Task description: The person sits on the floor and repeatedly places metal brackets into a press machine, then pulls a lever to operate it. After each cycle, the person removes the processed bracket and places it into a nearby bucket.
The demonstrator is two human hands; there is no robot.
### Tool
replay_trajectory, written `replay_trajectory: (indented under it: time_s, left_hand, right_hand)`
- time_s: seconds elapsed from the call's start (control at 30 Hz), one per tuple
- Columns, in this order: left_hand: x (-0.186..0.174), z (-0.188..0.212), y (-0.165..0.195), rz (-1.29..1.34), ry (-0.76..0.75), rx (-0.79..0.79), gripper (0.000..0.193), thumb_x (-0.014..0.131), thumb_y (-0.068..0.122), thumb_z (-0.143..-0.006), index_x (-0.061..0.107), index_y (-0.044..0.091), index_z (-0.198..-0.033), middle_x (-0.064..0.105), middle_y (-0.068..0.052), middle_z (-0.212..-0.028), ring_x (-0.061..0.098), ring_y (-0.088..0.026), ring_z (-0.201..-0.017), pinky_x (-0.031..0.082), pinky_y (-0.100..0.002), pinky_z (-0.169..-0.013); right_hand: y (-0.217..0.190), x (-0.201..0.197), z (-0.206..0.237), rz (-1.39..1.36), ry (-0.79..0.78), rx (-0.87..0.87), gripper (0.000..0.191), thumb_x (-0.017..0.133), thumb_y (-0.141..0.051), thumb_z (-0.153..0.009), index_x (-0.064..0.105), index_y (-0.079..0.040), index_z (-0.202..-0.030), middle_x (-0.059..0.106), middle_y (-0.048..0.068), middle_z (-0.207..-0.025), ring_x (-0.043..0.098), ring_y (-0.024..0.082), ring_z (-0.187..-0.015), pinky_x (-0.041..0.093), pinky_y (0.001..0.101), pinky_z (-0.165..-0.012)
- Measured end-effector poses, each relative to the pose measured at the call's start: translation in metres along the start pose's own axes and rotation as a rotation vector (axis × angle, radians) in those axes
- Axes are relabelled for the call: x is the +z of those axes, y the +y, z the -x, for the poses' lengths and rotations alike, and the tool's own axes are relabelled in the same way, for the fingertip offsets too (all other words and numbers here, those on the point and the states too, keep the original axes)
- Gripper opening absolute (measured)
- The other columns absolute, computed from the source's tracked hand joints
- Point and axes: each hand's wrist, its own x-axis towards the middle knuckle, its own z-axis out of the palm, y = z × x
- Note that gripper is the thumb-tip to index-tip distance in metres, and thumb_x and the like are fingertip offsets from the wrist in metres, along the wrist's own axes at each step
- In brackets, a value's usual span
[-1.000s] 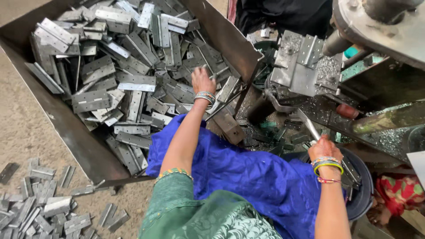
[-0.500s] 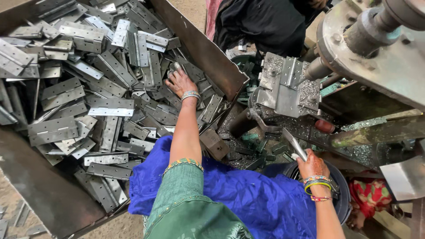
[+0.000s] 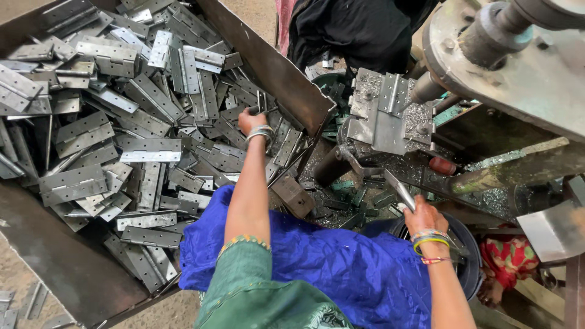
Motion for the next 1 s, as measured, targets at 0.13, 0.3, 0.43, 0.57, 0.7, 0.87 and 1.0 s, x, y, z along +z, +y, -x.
replay_trajectory:
  time_s: [0.13,0.3,0.43,0.57,0.7,0.87,1.0]
  left_hand:
    - [-0.025,0.026,0.030,0.576,-0.420,-0.326,0.029,0.073,-0.001,-0.078,0.076,0.002,-0.106,0.077,-0.010,-0.092,0.074,-0.016,-0.074,0.061,-0.031,-0.063]
    - [-0.034,0.148,0.081,0.291,-0.750,-0.284,0.028,0.076,0.008,-0.082,0.076,0.009,-0.110,0.075,-0.004,-0.095,0.068,-0.008,-0.068,0.052,-0.018,-0.052]
    - [-0.007,0.228,0.099,0.600,-1.016,-0.325,0.020,0.077,0.006,-0.086,0.074,0.001,-0.105,0.074,-0.006,-0.095,0.069,-0.010,-0.072,0.057,-0.021,-0.056]
    - [0.039,0.253,0.097,0.673,-1.122,-0.451,0.016,0.076,0.005,-0.086,0.071,0.003,-0.101,0.075,-0.006,-0.094,0.072,-0.013,-0.073,0.059,-0.022,-0.059]
    - [0.062,0.265,0.090,0.421,-1.028,-0.239,0.029,0.077,0.020,-0.090,0.071,-0.003,-0.106,0.075,-0.009,-0.094,0.075,-0.018,-0.077,0.064,-0.030,-0.066]
    - [0.039,0.275,0.064,-0.222,-0.605,0.475,0.034,0.078,0.033,-0.092,0.076,0.011,-0.118,0.073,-0.010,-0.110,0.072,-0.028,-0.104,0.059,-0.040,-0.091]
    - [0.037,0.292,0.059,-0.479,-0.646,0.912,0.048,0.066,0.026,-0.091,0.066,0.016,-0.138,0.057,-0.008,-0.146,0.042,-0.032,-0.144,0.036,-0.047,-0.118]
  right_hand:
    - [-0.038,-0.031,0.032,0.073,0.338,-0.305,0.075,0.080,-0.041,-0.078,0.051,-0.012,-0.141,0.056,0.013,-0.138,0.056,0.032,-0.127,0.044,0.0534,-0.107]
    - [-0.094,-0.060,0.061,-0.317,0.707,-0.814,0.081,0.079,-0.029,-0.077,0.042,0.001,-0.142,0.041,0.025,-0.147,0.048,0.044,-0.135,0.043,0.0470,-0.116]
    - [-0.096,-0.068,0.068,-0.235,0.679,-0.740,0.071,0.065,-0.004,-0.089,0.041,0.003,-0.155,0.035,0.029,-0.162,0.061,0.041,-0.126,0.054,0.0419,-0.099]
    - [-0.062,-0.060,0.048,-0.194,0.752,-0.641,0.064,0.061,-0.001,-0.084,0.048,0.006,-0.147,0.038,0.033,-0.156,0.069,0.041,-0.110,0.060,0.0390,-0.080]
    - [-0.042,-0.036,0.002,-0.233,0.682,-0.541,0.043,0.062,0.001,-0.088,0.063,0.003,-0.132,0.052,0.021,-0.150,0.071,0.035,-0.106,0.060,0.0399,-0.086]
    - [-0.049,-0.015,-0.030,-0.013,0.838,-0.673,0.030,0.055,0.002,-0.095,0.067,0.002,-0.123,0.056,0.018,-0.143,0.066,0.033,-0.125,0.053,0.0441,-0.111]
    - [-0.031,-0.012,-0.015,0.008,0.857,-0.671,0.032,0.055,-0.009,-0.089,0.068,0.000,-0.116,0.063,0.021,-0.134,0.065,0.035,-0.125,0.046,0.0489,-0.110]
